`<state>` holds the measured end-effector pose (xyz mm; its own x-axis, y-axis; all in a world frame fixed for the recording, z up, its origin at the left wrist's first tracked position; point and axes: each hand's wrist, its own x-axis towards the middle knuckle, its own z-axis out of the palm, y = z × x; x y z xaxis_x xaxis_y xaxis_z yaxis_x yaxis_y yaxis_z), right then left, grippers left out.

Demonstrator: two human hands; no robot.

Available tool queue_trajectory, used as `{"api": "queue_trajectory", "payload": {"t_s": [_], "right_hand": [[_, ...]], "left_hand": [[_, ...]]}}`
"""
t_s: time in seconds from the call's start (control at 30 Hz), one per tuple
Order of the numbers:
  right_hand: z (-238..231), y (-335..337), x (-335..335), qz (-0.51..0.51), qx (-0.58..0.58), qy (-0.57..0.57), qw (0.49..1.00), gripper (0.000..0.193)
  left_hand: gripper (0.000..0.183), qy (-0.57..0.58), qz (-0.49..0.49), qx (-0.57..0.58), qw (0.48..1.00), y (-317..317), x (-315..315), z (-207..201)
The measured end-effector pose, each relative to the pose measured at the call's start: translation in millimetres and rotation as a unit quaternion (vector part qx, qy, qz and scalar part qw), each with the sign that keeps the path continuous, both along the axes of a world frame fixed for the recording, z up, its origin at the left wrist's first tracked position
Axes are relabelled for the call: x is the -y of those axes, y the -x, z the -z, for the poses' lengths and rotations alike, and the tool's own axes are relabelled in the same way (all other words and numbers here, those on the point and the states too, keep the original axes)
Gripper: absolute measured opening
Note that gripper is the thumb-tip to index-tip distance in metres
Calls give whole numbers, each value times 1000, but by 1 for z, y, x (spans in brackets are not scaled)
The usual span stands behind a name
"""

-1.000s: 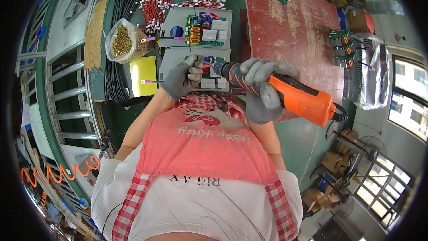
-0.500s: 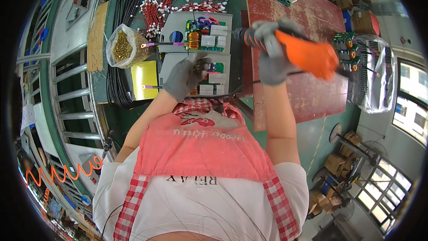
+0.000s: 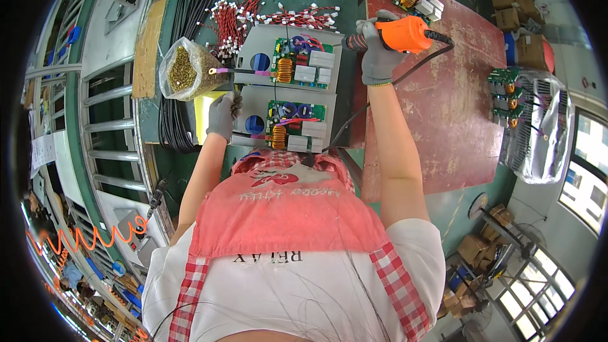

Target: The person uses a pneumatic screwdriver to fasten screws into metal electrical enclosures on a workbench. They then move to a different station to assemble a circuit board, using a heat gun to apply heat to components and attaching wires to the board.

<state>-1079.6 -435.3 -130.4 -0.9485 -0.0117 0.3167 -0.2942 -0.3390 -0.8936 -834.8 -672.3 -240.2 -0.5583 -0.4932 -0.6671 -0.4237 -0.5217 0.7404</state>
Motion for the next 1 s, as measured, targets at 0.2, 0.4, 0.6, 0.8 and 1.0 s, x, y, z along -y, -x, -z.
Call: {"api": "queue_trajectory", "payload": {"t_s": [0.2,0.4,0.6,0.8,1.0], "right_hand": [[1,11,3,-65,5,-13,998,30],[5,26,13,-186,43,-66,979,22],[-9,24,19,-182,57,-64,980,17],[-9,28,20,-89,60,-80,991,17],[-32,-10,-80,195,90,36,976,10]], "left_hand": [[45,304,136,210,919,33,14,3],[48,209,123,195,950,38,23,35],[45,280,123,206,930,40,15,22],[41,273,124,213,930,34,27,53],[24,-89,-81,-90,989,0,54,6]]}}
